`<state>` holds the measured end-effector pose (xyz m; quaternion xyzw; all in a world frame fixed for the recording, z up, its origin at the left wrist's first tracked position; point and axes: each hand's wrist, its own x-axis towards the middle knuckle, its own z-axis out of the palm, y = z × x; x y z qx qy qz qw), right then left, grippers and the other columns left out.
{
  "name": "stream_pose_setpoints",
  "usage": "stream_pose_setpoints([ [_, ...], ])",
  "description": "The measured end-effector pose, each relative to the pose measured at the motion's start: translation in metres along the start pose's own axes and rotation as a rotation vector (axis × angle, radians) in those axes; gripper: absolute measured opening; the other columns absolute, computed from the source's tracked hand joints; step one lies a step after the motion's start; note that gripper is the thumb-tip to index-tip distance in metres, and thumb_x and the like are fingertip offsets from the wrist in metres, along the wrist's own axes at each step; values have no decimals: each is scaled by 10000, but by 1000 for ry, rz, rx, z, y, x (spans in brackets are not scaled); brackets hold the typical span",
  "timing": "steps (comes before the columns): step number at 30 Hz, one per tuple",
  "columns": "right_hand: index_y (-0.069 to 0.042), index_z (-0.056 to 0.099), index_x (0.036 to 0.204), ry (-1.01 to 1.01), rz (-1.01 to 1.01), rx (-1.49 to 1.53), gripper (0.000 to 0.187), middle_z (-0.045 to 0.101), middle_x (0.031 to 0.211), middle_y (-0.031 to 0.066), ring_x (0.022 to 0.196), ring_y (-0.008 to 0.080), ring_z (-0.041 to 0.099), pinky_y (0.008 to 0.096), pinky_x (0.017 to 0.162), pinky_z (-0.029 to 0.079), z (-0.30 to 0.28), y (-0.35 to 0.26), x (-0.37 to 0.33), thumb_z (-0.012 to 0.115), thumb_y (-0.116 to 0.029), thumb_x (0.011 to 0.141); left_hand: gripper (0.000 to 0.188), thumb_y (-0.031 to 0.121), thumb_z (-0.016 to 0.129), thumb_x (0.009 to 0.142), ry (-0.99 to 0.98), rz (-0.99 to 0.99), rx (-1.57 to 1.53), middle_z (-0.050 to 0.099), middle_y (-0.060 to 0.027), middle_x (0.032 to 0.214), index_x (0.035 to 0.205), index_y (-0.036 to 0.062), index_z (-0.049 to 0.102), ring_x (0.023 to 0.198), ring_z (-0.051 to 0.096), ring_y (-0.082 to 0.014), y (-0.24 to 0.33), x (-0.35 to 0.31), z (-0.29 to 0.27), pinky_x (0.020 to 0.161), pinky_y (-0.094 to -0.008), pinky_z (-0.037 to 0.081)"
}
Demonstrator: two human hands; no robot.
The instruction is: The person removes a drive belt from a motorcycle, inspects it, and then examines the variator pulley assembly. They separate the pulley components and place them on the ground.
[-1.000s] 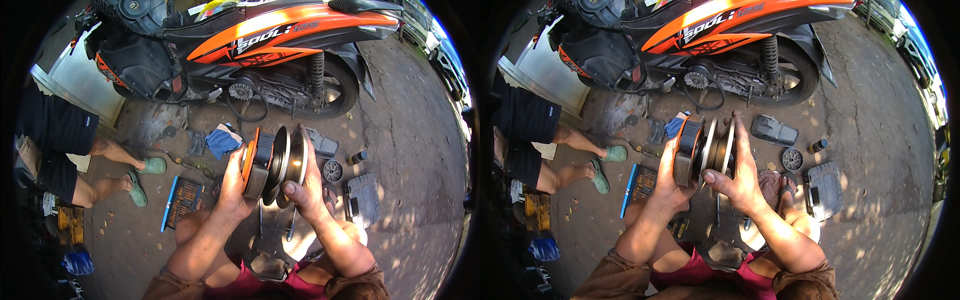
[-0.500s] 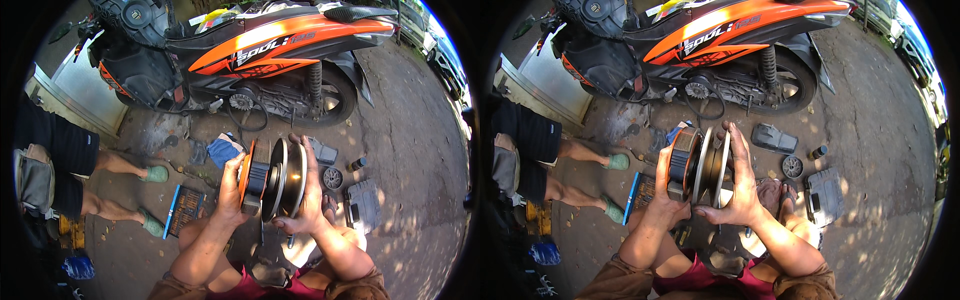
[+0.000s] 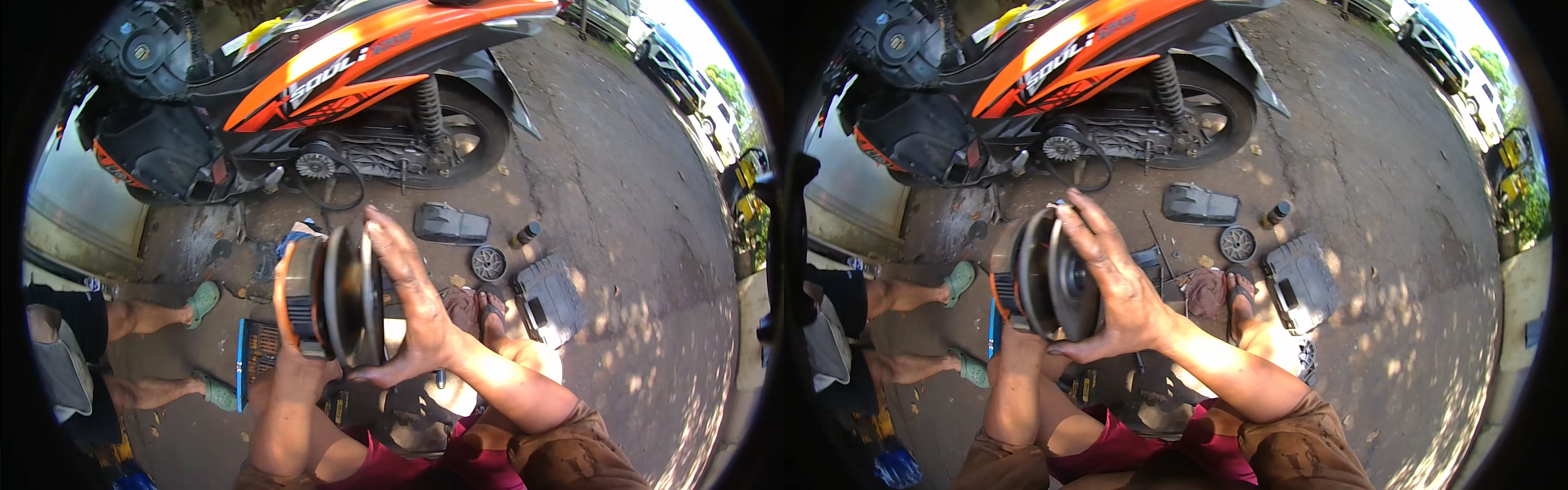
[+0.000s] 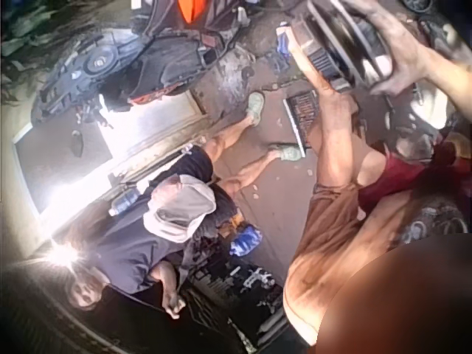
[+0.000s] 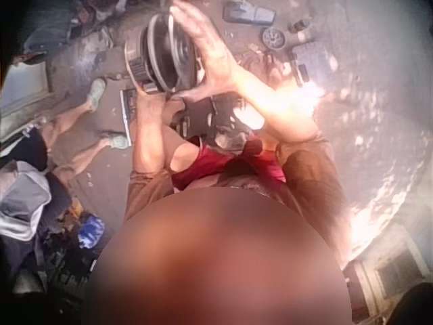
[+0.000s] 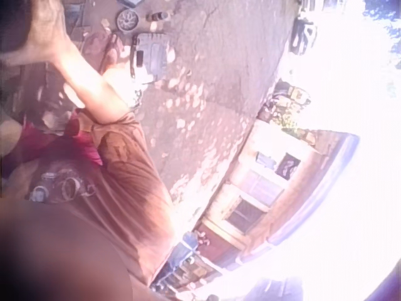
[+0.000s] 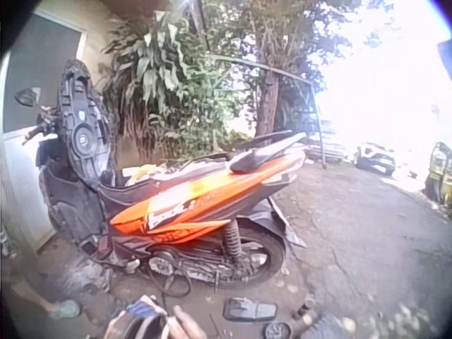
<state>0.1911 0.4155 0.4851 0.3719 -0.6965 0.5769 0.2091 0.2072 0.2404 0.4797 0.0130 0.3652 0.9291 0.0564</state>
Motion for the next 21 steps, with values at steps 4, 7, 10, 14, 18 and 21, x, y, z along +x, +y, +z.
stream_pose_setpoints([
  [4, 32, 313, 1533, 60, 16, 3, 1261, 278, 1553, 342, 1452, 503, 283, 562, 1161, 276, 6, -8, -1, 922, -534, 585, 672, 331, 504, 1039, -200, 326, 1261, 269, -117, 1628, 1581, 59, 216, 1502, 255, -248, -2, -14, -26, 1253, -405, 138],
  [7, 16, 324, 1535, 25, 83, 24, 1125, 362, 1527, 297, 1421, 456, 367, 503, 1156, 332, 9, -10, -6, 890, -450, 681, 610, 355, 465, 1055, -267, 285, 492, 364, -137, 1578, 1560, 62, 286, 1430, 386, -271, 4, 8, -46, 1200, -418, 288],
  [10, -13, 294, 1552, -16, 110, 83, 1035, 397, 1514, 268, 1387, 433, 417, 473, 1145, 374, 18, -13, -11, 864, -312, 742, 574, 408, 421, 1066, -211, 250, -25, 483, -157, 1492, 1526, 68, 367, 1319, 529, -287, 12, 25, -53, 1107, -431, 447],
  [14, 0, 295, 1548, 80, 143, 106, 985, 407, 1509, 272, 1360, 432, 459, 466, 1129, 399, 24, -14, -17, 850, -226, 766, 584, 462, 378, 1056, -283, 126, -152, 539, -167, 1412, 1483, 67, 423, 1240, 583, -281, 19, 25, -43, 1058, -434, 489],
  [18, 21, 337, 1525, 41, 163, 41, 1011, 454, 1475, 272, 1344, 426, 483, 464, 1126, 406, 21, -15, -21, 873, -302, 731, 560, 439, 412, 1054, -214, 146, -113, 551, -142, 1401, 1480, 77, 427, 1244, 578, -258, 15, 19, -31, 1055, -418, 492],
  [21, 25, 333, 1525, 59, 120, 63, 1054, 446, 1485, 267, 1348, 425, 477, 463, 1127, 405, 20, -15, -19, 889, -345, 709, 544, 422, 437, 1052, -141, 169, -46, 560, -124, 1392, 1478, 84, 431, 1248, 574, -240, 9, 16, -29, 1052, -407, 494],
])
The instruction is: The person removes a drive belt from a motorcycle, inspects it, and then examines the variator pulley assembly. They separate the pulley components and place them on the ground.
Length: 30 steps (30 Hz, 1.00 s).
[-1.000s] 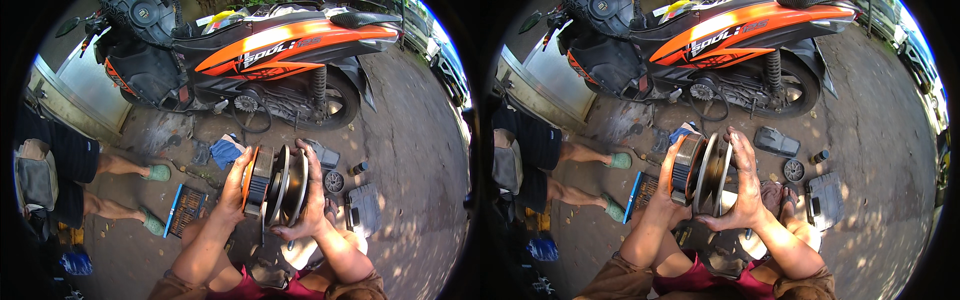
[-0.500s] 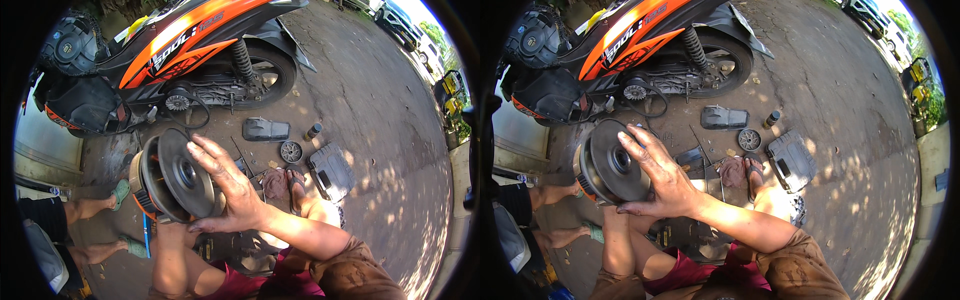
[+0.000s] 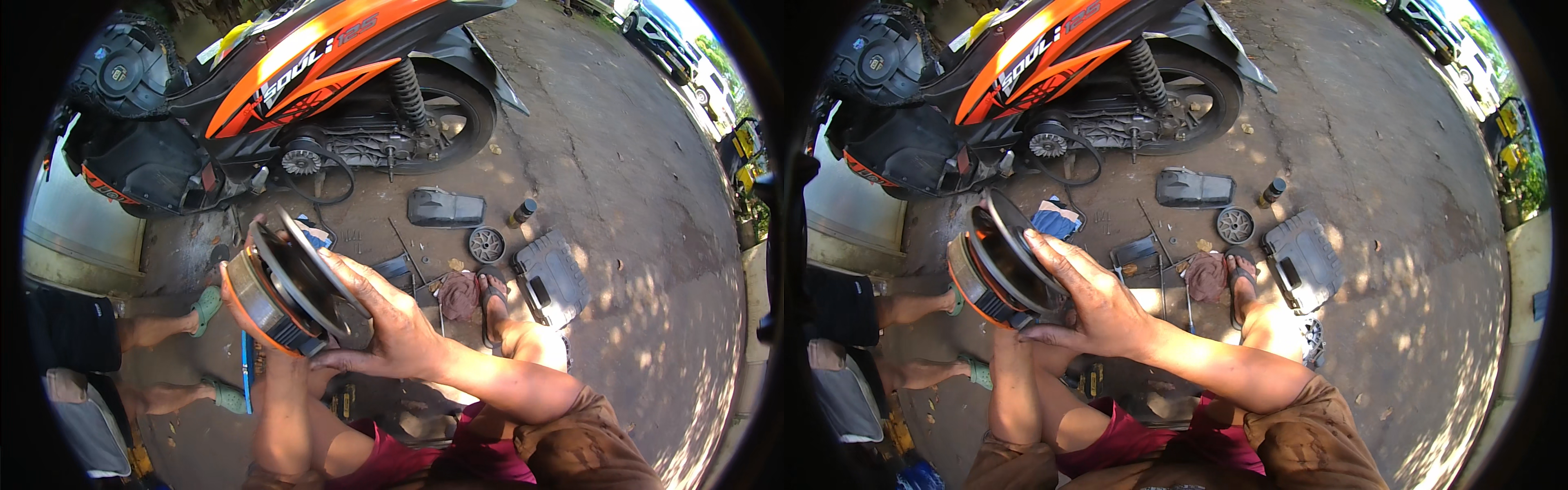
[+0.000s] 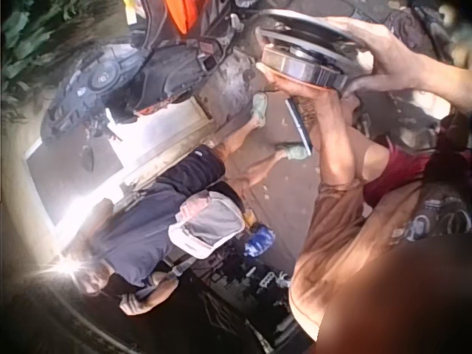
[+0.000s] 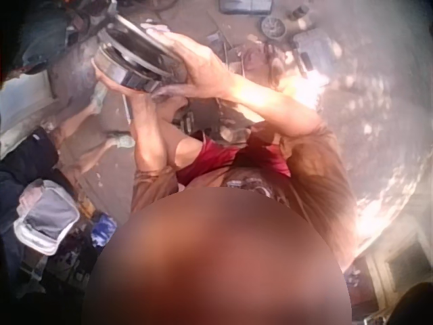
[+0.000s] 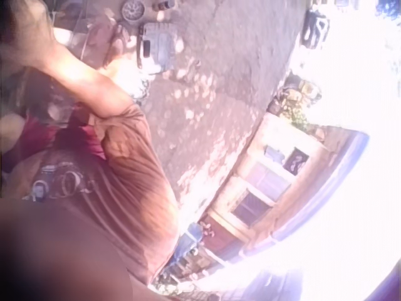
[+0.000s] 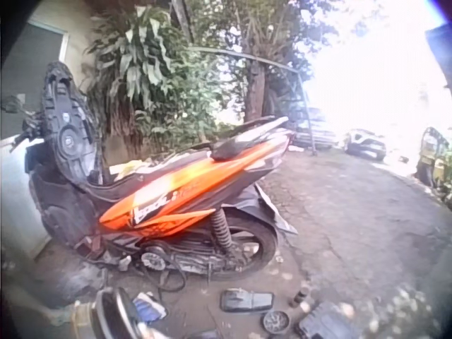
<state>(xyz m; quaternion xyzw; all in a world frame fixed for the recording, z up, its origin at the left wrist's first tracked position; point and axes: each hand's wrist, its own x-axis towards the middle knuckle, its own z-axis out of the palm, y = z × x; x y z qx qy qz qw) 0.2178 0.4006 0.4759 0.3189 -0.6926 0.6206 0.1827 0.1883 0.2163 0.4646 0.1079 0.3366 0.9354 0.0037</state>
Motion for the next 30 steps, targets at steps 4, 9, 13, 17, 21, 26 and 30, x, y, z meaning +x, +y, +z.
stream_pose_setpoints([
  [4, -6, 344, 1531, -75, -10, -92, 1072, 434, 1513, 226, 1363, 408, 465, 455, 1130, 408, -1, 0, 7, 910, -280, 663, 525, 399, 471, 1050, 218, 31, 230, 572, -100, 1381, 1475, 93, 435, 1253, 569, -216, -9, -15, 3, 1048, -391, 497],
  [9, -41, 420, 1494, -90, -24, -184, 960, 463, 1458, 231, 1346, 406, 468, 474, 1105, 423, 6, -1, 15, 893, -200, 673, 425, 271, 552, 1027, 34, -85, 36, 585, -69, 1360, 1420, 118, 496, 1232, 570, -188, -11, -16, -2, 1044, -364, 493],
  [13, -77, 530, 1391, 229, -251, -317, 731, 582, 1181, 167, 1108, 322, 605, 434, 941, 518, 22, -14, 11, 859, -216, 753, 432, 352, 577, 1002, 151, -38, -76, 614, -89, 1327, 1360, 113, 544, 1236, 574, -228, -5, 1, -15, 1091, -407, 455],
  [17, -99, 475, 1450, -126, -249, -177, 740, 619, 966, 117, 846, 292, 646, 396, 749, 542, 32, -25, -2, 813, -220, 803, 366, 386, 586, 980, 171, 2, -524, 664, -90, 1229, 1210, 105, 630, 1190, 596, -250, 7, 13, -33, 1085, -463, 454],
  [21, -68, 464, 1448, -142, -140, -104, 731, 628, 917, 129, 767, 302, 638, 385, 680, 535, 50, -24, 2, 797, -215, 814, 395, 391, 554, 993, 263, 59, -589, 651, -109, 1249, 1235, 86, 614, 1200, 585, -292, 15, 10, -57, 1073, -490, 456],
  [26, -76, 527, 1399, -312, -53, -174, 609, 617, 943, 126, 796, 286, 631, 372, 693, 537, 60, -16, 6, 755, -213, 852, 479, 370, 452, 1042, -122, 124, -458, 513, -151, 1449, 1391, 45, 496, 1347, 460, -299, 20, 10, -83, 1167, -486, 345],
  [30, -72, 634, 1234, -128, 102, -235, 458, 612, 864, 122, 753, 297, 627, 385, 676, 534, 26, 40, -29, 768, -198, 815, 469, 302, 587, 981, 358, 133, -407, 565, -137, 1425, 1363, 32, 556, 1351, 488, -296, 42, 5, -89, 1192, -499, 314],
])
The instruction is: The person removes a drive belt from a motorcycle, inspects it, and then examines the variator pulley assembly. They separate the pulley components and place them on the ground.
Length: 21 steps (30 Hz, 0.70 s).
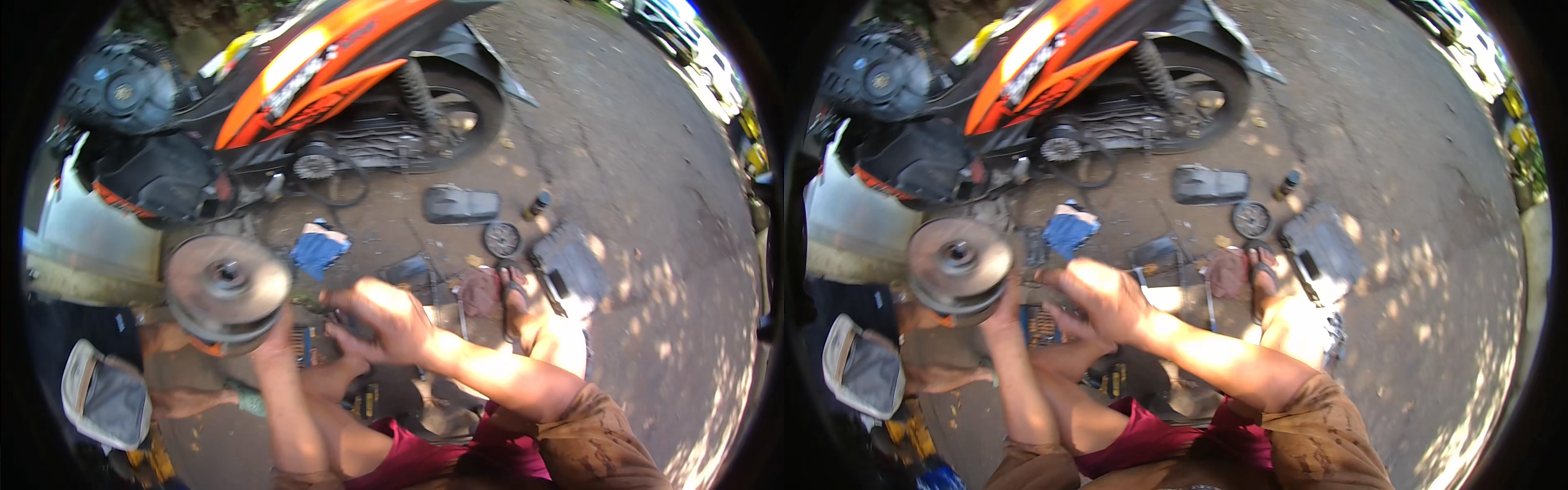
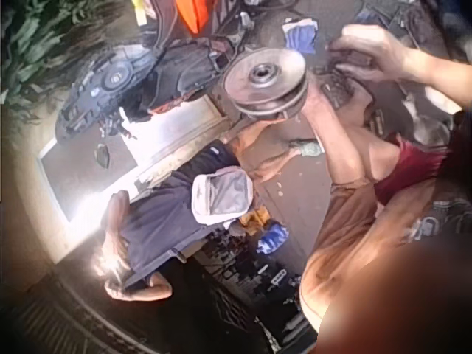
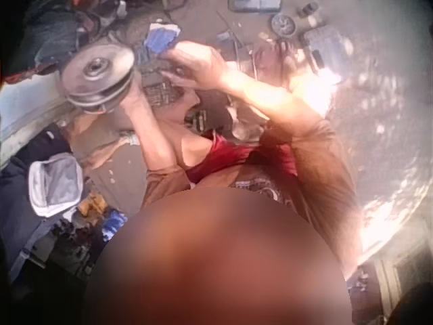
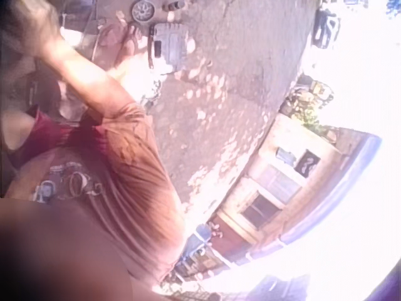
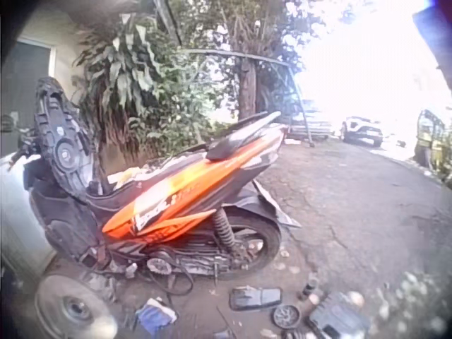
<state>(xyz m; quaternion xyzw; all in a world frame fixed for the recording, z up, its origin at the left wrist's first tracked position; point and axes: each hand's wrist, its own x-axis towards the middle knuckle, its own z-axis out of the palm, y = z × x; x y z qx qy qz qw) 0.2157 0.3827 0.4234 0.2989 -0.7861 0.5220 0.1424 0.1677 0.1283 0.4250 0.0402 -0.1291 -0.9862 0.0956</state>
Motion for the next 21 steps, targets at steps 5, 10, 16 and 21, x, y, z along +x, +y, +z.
stream_pose_setpoints([
  [5, -39, 582, 1305, 96, 1157, -319, 537, 709, 1076, 245, 1064, 389, 676, 469, 889, 540, -42, 196, -97, 741, -288, 857, 499, 263, 661, 948, 364, -146, -681, 587, -112, 1400, 1375, 29, 556, 1327, 511, -256, 52, -23, 15, 1151, -453, 357],
  [10, -52, 586, 1277, -62, 1204, -725, 595, 637, 1243, 197, 1226, 393, 556, 473, 1007, 472, -62, 352, -214, 790, -319, 787, 529, 247, 597, 989, -57, -279, -365, 505, -143, 1467, 1431, -8, 454, 1366, 462, -276, 63, -26, 0, 1183, -467, 304],
  [16, -89, 669, 1150, -234, 1172, -1074, 301, 565, 1258, 169, 1184, 329, 504, 479, 915, 416, -59, 426, -225, 504, -210, 928, 531, 257, 582, 996, 83, -190, -142, 491, -151, 1482, 1434, -12, 451, 1383, 441, -299, 29, -14, -21, 1195, -497, 283],
  [21, -13, 619, 1139, 39, 1101, -607, 349, 554, 1281, 220, 1126, 404, 556, 520, 880, 478, -113, 383, -207, 636, -275, 911, 533, 266, 570, 1001, 22, -189, -130, 480, -158, 1494, 1437, -16, 449, 1397, 423, -319, 19, -21, -17, 1204, -522, 266],
])
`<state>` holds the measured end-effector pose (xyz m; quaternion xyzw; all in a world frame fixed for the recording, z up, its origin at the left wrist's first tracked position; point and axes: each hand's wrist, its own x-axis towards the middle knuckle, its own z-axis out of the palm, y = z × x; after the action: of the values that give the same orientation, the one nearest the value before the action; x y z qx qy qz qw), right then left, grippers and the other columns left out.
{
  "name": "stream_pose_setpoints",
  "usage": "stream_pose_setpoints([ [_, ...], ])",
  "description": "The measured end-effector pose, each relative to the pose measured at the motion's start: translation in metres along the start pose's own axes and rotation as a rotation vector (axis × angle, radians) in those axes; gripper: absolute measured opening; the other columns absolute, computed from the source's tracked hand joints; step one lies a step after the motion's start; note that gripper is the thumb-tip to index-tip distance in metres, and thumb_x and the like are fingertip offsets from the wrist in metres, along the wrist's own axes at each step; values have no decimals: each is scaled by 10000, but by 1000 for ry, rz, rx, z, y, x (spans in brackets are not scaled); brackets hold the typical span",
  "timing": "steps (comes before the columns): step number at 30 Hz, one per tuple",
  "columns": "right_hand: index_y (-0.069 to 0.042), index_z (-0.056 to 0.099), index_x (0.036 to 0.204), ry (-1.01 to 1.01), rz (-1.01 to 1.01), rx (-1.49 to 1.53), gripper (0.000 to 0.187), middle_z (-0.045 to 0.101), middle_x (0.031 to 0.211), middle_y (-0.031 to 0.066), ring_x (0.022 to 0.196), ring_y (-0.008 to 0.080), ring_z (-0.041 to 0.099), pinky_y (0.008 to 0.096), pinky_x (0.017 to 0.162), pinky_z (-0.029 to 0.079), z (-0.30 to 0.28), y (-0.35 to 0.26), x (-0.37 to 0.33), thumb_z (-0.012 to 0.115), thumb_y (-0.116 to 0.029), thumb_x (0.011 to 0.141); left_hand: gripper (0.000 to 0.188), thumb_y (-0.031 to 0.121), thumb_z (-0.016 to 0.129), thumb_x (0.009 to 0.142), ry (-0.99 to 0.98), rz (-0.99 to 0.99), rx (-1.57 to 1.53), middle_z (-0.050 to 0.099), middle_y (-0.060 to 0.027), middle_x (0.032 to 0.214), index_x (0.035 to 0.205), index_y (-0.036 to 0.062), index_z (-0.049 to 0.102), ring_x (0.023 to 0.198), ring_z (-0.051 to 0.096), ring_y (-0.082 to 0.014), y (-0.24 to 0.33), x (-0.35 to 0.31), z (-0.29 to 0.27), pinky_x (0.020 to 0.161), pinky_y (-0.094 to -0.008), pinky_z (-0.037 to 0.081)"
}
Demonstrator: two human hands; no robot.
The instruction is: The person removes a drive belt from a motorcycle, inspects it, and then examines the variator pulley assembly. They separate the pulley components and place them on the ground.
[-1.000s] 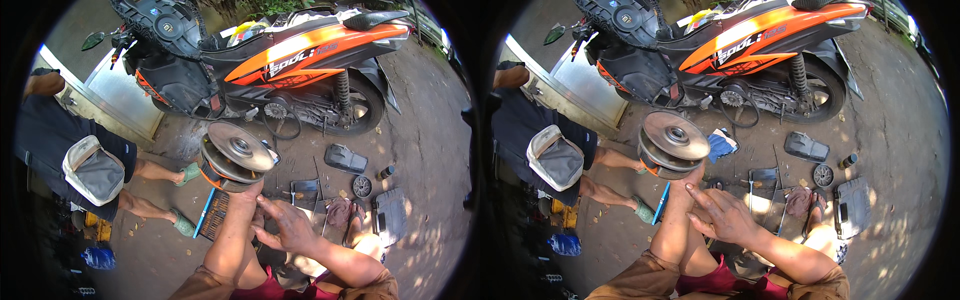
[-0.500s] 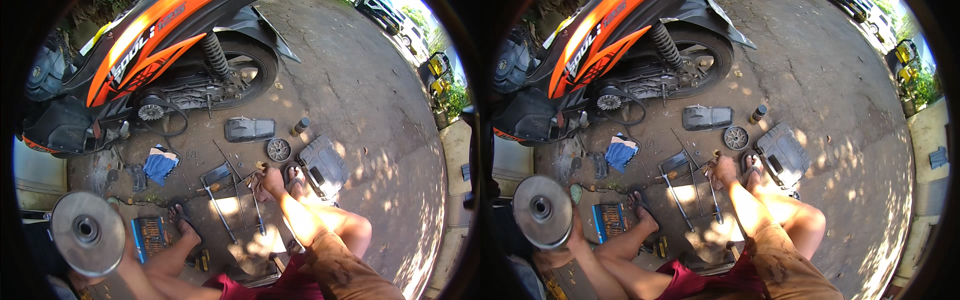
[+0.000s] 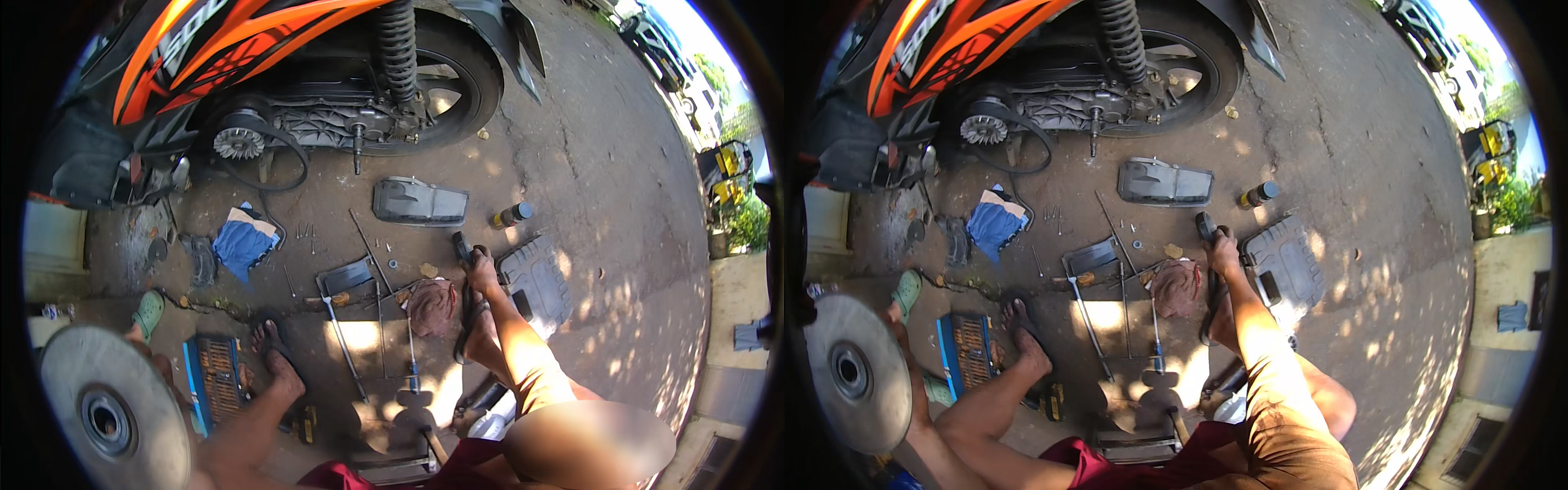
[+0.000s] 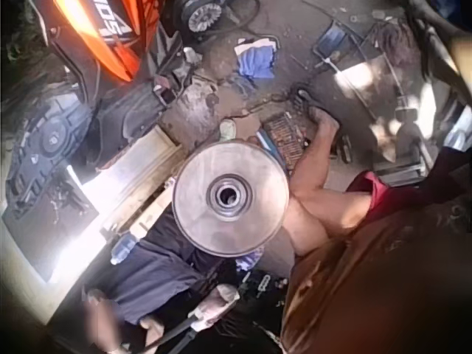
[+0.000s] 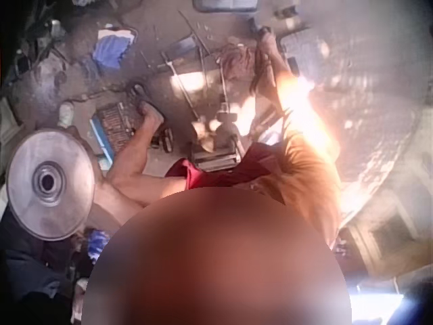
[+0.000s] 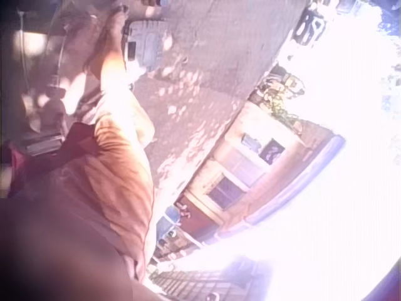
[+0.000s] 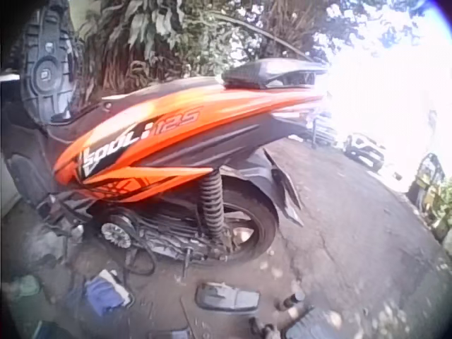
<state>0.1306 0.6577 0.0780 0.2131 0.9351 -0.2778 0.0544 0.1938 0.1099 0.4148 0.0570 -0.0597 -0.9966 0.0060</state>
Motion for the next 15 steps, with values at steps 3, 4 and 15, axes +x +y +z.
stream_pose_setpoints([
  [3, 2, 586, 1202, -249, 348, 781, 407, 675, 1149, 182, 1020, 342, 666, 495, 868, 546, -56, -37, -25, 654, -278, 914, 534, 271, 562, 1004, -76, 13, 1, 473, -162, 1501, 1439, -18, 448, 1406, 413, -331, -1, -8, 2, 1210, -538, 255],
  [4, 13, 590, 1175, -283, 435, 1008, 364, 696, 1096, 172, 965, 321, 684, 478, 857, 564, -74, -54, -40, 613, -266, 941, 535, 273, 560, 1005, -103, 15, 11, 471, -163, 1503, 1439, -18, 447, 1409, 409, -335, -1, -9, 5, 1212, -543, 252],
  [15, 19, 661, 1103, -373, 64, 1779, 384, 726, 1033, 201, 859, 315, 723, 474, 733, 617, -239, -224, -202, 583, -306, 915, 500, 320, 552, 1001, -138, 28, -113, 514, -155, 1474, 1397, 16, 521, 1393, 439, -347, -15, 0, 44, 1201, -577, 267],
])
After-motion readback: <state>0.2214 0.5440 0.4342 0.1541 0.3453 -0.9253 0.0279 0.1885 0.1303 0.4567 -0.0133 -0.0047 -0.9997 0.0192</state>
